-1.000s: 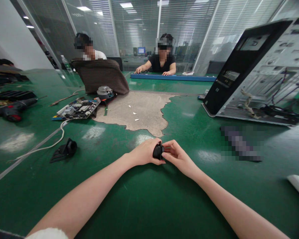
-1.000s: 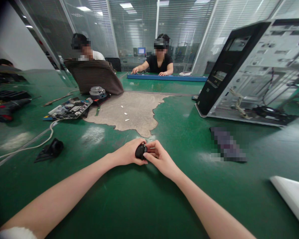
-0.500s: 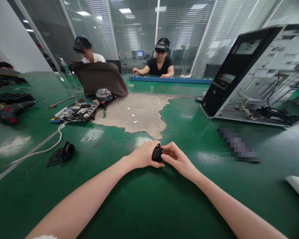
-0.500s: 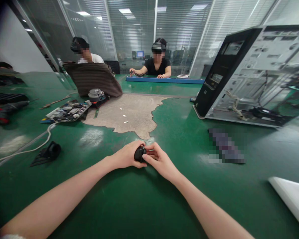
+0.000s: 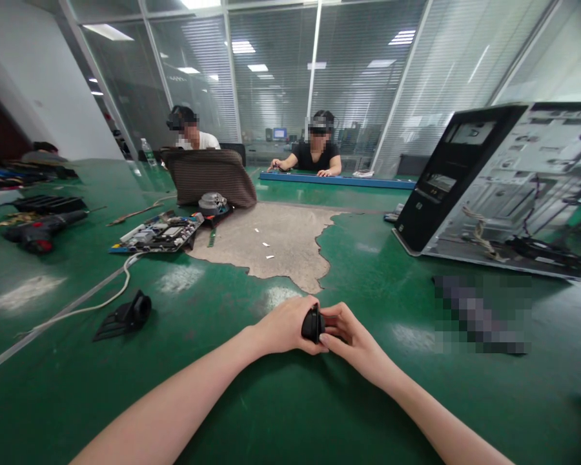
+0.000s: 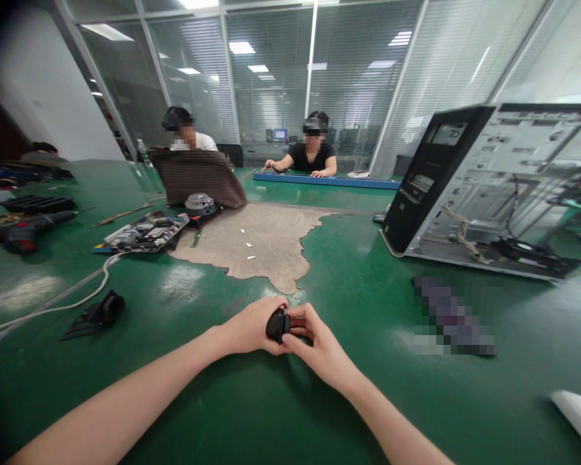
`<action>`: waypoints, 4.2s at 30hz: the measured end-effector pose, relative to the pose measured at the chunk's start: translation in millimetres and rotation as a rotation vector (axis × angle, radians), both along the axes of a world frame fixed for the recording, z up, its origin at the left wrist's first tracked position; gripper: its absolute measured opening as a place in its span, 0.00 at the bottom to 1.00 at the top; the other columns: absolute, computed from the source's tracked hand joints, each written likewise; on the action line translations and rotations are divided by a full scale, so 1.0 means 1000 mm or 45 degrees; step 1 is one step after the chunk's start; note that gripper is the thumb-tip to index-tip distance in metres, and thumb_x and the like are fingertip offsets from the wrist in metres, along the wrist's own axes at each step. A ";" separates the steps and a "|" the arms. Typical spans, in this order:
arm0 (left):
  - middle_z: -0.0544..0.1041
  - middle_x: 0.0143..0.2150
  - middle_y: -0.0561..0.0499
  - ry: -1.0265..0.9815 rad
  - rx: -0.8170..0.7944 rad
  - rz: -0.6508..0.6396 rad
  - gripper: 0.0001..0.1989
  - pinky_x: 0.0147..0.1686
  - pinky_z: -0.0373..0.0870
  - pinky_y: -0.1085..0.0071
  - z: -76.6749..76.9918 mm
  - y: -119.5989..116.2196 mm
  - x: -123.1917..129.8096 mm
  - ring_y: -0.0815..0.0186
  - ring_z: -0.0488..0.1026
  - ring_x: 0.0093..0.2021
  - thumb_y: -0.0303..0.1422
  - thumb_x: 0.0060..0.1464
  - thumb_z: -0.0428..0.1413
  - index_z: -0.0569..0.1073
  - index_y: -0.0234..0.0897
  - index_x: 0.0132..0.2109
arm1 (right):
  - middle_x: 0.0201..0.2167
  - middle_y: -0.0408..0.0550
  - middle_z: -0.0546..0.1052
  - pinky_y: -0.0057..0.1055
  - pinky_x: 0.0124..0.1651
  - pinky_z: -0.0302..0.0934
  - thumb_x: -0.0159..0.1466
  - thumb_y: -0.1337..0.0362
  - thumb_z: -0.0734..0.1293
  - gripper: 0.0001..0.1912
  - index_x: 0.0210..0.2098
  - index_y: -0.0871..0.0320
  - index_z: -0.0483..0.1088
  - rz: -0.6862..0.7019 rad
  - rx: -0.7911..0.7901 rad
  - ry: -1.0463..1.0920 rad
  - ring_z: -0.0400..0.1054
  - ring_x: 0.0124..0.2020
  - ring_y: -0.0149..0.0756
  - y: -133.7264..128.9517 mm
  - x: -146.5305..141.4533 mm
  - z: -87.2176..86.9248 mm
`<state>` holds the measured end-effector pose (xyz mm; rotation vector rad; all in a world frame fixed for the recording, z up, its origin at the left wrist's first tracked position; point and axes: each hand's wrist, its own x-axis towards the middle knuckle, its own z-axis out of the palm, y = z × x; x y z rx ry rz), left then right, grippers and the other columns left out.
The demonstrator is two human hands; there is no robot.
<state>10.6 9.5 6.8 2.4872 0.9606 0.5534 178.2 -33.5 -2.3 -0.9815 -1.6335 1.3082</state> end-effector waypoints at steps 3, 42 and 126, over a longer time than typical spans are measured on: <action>0.69 0.35 0.50 -0.004 0.007 -0.013 0.25 0.32 0.61 0.70 0.002 0.000 0.000 0.61 0.67 0.34 0.44 0.36 0.60 0.61 0.37 0.40 | 0.34 0.44 0.68 0.33 0.44 0.61 0.58 0.58 0.62 0.08 0.35 0.54 0.61 -0.072 0.022 0.001 0.66 0.39 0.34 0.002 -0.001 -0.003; 0.69 0.37 0.47 -0.038 0.085 -0.005 0.31 0.34 0.62 0.68 -0.007 -0.005 -0.004 0.59 0.68 0.35 0.54 0.38 0.54 0.61 0.36 0.43 | 0.33 0.42 0.69 0.30 0.42 0.60 0.59 0.60 0.61 0.07 0.35 0.55 0.60 -0.085 0.088 -0.047 0.66 0.39 0.33 0.001 -0.003 -0.009; 0.68 0.39 0.48 -0.073 0.135 -0.043 0.26 0.37 0.63 0.66 -0.011 -0.003 -0.003 0.59 0.67 0.38 0.49 0.42 0.54 0.60 0.37 0.44 | 0.46 0.47 0.61 0.37 0.50 0.60 0.56 0.67 0.63 0.12 0.40 0.53 0.61 -0.062 0.428 -0.234 0.60 0.49 0.37 -0.008 0.000 -0.011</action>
